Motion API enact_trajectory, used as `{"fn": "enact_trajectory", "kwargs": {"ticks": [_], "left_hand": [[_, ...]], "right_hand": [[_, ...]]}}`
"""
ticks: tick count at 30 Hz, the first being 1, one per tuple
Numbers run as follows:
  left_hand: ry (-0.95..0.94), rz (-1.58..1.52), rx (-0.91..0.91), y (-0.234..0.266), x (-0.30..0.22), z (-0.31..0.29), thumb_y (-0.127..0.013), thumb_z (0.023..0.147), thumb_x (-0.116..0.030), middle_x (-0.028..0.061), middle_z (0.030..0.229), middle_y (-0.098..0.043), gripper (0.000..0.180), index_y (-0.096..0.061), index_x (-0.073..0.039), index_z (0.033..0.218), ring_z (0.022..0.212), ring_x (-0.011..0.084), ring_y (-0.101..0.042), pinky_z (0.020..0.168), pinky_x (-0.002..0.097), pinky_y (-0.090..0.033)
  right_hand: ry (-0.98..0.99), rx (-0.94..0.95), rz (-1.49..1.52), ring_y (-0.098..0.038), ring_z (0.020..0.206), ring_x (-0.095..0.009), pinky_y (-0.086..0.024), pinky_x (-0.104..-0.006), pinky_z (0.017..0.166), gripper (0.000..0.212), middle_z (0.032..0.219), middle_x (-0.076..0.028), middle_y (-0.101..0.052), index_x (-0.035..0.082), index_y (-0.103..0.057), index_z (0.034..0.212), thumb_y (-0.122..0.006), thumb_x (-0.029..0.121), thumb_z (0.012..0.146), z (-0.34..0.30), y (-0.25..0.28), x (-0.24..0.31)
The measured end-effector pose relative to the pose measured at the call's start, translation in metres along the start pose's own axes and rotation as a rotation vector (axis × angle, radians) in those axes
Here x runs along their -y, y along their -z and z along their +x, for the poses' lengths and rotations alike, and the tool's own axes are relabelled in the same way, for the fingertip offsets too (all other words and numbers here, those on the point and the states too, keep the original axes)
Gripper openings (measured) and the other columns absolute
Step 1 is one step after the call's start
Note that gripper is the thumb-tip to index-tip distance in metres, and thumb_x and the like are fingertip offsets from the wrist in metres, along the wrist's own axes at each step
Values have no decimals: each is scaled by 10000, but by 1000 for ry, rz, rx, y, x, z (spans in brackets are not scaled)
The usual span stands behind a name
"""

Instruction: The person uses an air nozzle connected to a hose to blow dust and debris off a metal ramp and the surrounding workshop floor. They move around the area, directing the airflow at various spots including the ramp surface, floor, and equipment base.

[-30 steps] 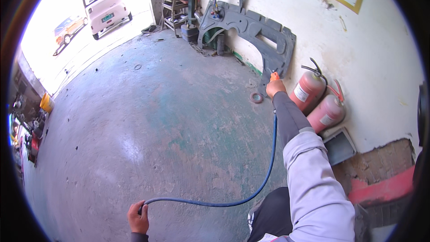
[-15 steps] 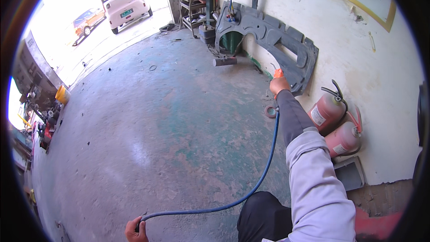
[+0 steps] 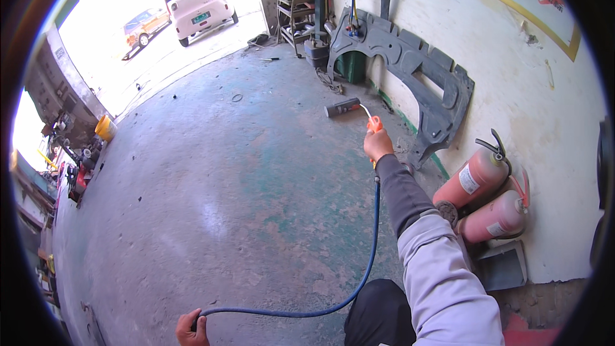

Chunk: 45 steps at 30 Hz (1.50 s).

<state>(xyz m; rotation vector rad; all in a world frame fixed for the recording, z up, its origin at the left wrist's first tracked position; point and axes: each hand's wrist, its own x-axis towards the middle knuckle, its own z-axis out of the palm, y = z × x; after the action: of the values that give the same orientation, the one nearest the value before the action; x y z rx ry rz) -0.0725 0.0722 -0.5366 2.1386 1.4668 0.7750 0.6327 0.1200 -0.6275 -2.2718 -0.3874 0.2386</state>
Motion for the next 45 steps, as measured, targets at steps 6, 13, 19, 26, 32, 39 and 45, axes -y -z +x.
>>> {"fn": "enact_trajectory", "kwargs": {"ticks": [6, 13, 19, 26, 32, 39, 45], "left_hand": [[-36, 58, -1, 8, -3, -7, -744, 876, -65, 119, 821, -659, 174, -741, 13, 1032, 753, 241, -618, 692, 352, -471], [-11, 79, 13, 2, -20, -11, -765, 855, -67, 122, 793, -648, 173, -747, 5, 1011, 737, 244, -612, 683, 348, -467], [-22, 52, -3, 4, -28, -4, -767, 849, -58, 124, 792, -646, 174, -748, 6, 1011, 730, 247, -614, 680, 342, -466], [-21, 103, 25, 7, -28, -4, -768, 848, -58, 126, 806, -658, 175, -752, 4, 1011, 742, 246, -626, 689, 340, -476], [6, 118, 2, 10, -24, -5, -771, 843, -61, 132, 819, -669, 172, -752, 6, 1001, 756, 256, -638, 701, 343, -489], [-2, 105, 11, 10, -3, -13, -784, 820, -63, 137, 825, -678, 178, -755, 3, 983, 759, 272, -643, 701, 354, -489], [-25, 103, 30, 5, 9, -21, -807, 792, -80, 140, 807, -676, 191, -755, -3, 959, 748, 285, -639, 693, 368, -484]], "right_hand": [[-73, -39, 4, -681, 1131, -429, -530, -490, 966, 494, 1238, -298, -672, -63, -542, 1262, -495, 367, 1023, 15, -12, -19], [-42, -119, 42, -697, 1075, -428, -556, -477, 901, 474, 1148, -302, -704, -68, -637, 1185, -508, 352, 1009, 53, -12, -4], [-29, -45, 66, -692, 1101, -425, -545, -467, 932, 454, 1133, -299, -711, -77, -658, 1133, -505, 329, 1002, 67, -26, -28], [-229, -22, 128, -734, 825, -386, -581, -447, 691, 461, 946, -265, -721, -81, -644, 1087, -464, 338, 1019, 67, -81, -104], [-188, -47, 165, -703, 1062, -436, -568, -461, 894, 478, 1187, -312, -683, -83, -546, 1283, -485, 303, 1006, -25, -94, -118], [-123, 336, 277, -702, 1065, -432, -562, -509, 903, 421, 1170, -293, -695, -16, -516, 1268, -471, 324, 1024, -131, -81, -98], [-107, 150, -76, -688, 1052, -471, -539, -547, 909, 426, 1130, -296, -702, -8, -493, 1261, -505, 353, 1034, -153, -108, -82]]}}
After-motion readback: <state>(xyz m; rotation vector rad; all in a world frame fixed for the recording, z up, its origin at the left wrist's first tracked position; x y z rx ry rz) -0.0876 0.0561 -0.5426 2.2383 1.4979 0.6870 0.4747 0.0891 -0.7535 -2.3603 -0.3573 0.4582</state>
